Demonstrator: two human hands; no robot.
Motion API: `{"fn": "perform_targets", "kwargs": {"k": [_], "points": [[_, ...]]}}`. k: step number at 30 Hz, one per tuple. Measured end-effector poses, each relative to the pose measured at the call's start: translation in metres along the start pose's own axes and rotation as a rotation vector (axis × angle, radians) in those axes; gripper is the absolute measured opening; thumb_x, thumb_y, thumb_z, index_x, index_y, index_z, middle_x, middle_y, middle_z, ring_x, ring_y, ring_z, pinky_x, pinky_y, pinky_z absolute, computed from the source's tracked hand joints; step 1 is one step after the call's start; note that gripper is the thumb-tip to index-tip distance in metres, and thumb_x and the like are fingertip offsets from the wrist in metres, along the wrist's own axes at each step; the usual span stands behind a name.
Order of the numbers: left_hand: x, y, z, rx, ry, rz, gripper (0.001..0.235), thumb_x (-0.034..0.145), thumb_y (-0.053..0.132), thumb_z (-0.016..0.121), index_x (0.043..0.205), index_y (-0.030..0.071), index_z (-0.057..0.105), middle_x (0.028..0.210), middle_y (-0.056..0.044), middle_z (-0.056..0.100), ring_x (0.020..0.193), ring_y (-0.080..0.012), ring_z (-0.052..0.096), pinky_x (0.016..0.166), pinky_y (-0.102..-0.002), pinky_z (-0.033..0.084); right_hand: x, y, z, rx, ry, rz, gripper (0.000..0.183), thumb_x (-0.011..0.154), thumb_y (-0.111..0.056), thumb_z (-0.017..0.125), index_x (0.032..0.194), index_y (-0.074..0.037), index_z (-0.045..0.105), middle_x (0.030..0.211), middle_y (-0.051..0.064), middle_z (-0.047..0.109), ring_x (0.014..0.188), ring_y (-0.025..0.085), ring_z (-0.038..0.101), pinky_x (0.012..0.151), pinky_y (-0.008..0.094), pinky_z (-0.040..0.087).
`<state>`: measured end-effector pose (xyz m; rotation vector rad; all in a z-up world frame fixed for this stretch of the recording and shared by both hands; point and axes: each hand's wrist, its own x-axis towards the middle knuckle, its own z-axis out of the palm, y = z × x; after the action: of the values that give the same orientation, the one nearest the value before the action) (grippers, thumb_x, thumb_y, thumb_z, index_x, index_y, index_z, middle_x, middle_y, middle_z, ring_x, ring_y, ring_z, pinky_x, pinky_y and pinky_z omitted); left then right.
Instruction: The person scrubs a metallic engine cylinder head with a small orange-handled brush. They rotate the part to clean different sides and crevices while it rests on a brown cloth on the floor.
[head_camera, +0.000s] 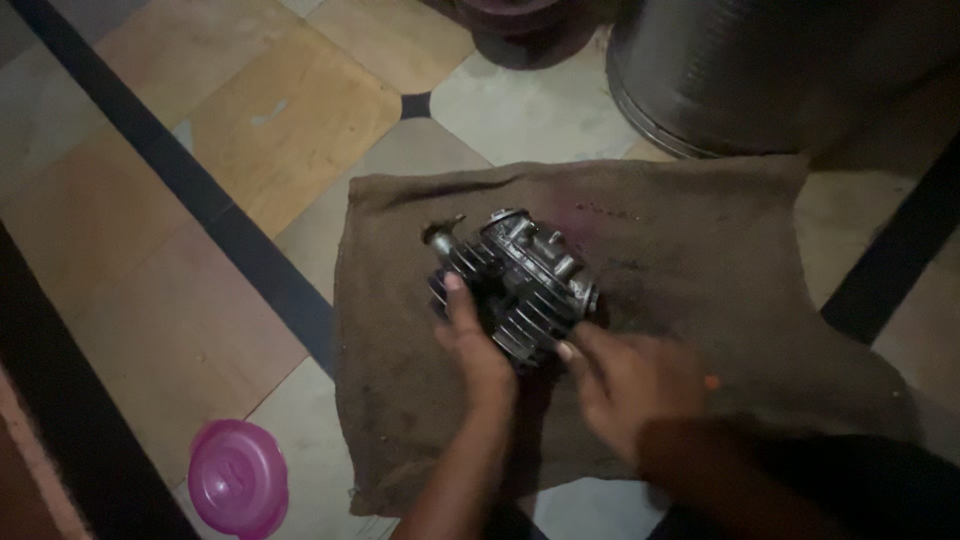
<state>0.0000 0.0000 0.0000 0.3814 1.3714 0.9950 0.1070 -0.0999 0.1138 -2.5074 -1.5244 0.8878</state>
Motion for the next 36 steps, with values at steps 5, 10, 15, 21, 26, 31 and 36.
{"fn": "perform_targets", "kwargs": {"k": [5,10,15,21,26,31,36], "points": [[0.001,0.003,0.005,-0.156,-0.108,0.243,0.083,0.084,0.06,0.065,0.141,0.002,0.051,0.129,-0.018,0.064,0.114,-0.0306,0.066,0.096,-0.042,0.057,0.002,0.013,0.016,0.163,0.205,-0.047,0.031,0.096,-0.044,0.062,0.1,-0.015,0.072,0.077,0.013,0.074,0.069,0.032,0.07,0.068,0.047,0.053],[0.001,0.009,0.009,-0.143,-0.074,0.18,0.08,0.084,0.06,0.064,0.139,0.003,0.051,0.129,-0.016,0.064,0.114,-0.0295,0.067,0.096,-0.042,0.057,0.007,0.017,0.031,0.463,0.372,-0.17,0.032,0.093,-0.037,0.066,0.108,-0.011,0.075,0.084,0.013,0.077,0.073,0.028,0.073,0.068,0.042,0.055],[0.001,0.014,0.0,-0.024,-0.155,0.205,0.077,0.088,0.061,0.06,0.134,0.0,0.06,0.124,-0.018,0.068,0.111,-0.0314,0.069,0.092,-0.043,0.058,0.005,0.015,0.038,0.695,0.346,-0.099,0.025,0.089,-0.028,0.07,0.102,-0.009,0.078,0.085,0.011,0.08,0.071,0.022,0.076,0.065,0.034,0.057],[0.015,0.006,-0.004,-0.182,-0.29,0.285,0.073,0.09,0.053,0.062,0.133,-0.005,0.06,0.125,-0.023,0.068,0.107,-0.0335,0.071,0.091,-0.044,0.061,0.02,0.061,0.013,0.397,0.485,-0.225,0.028,0.096,-0.032,0.07,0.108,-0.008,0.077,0.084,0.012,0.076,0.072,0.022,0.073,0.068,0.035,0.055],[0.027,-0.014,-0.013,-0.072,-0.208,0.253,0.075,0.096,0.056,0.062,0.135,-0.008,0.058,0.128,-0.018,0.067,0.113,-0.0295,0.067,0.099,-0.041,0.055,0.034,0.152,-0.047,0.142,0.697,0.042,0.037,0.105,-0.035,0.063,0.114,-0.001,0.073,0.094,0.015,0.075,0.08,0.024,0.071,0.074,0.038,0.054],[0.033,-0.005,-0.014,-0.113,-0.417,0.318,0.077,0.094,0.061,0.055,0.134,-0.005,0.061,0.126,-0.016,0.069,0.112,-0.0277,0.069,0.098,-0.041,0.057,0.086,0.146,-0.04,0.727,0.539,0.116,0.047,0.109,-0.038,0.057,0.12,0.007,0.068,0.101,0.02,0.071,0.081,0.026,0.064,0.072,0.043,0.05],[0.031,0.005,-0.008,-0.101,-0.37,0.267,0.073,0.094,0.06,0.056,0.131,-0.003,0.063,0.121,-0.016,0.07,0.108,-0.0265,0.069,0.096,-0.039,0.057,0.105,0.118,-0.005,0.741,0.333,0.203,0.066,0.097,-0.049,0.059,0.143,-0.001,0.053,0.115,0.022,0.072,0.101,0.033,0.069,0.085,0.044,0.053]]}}
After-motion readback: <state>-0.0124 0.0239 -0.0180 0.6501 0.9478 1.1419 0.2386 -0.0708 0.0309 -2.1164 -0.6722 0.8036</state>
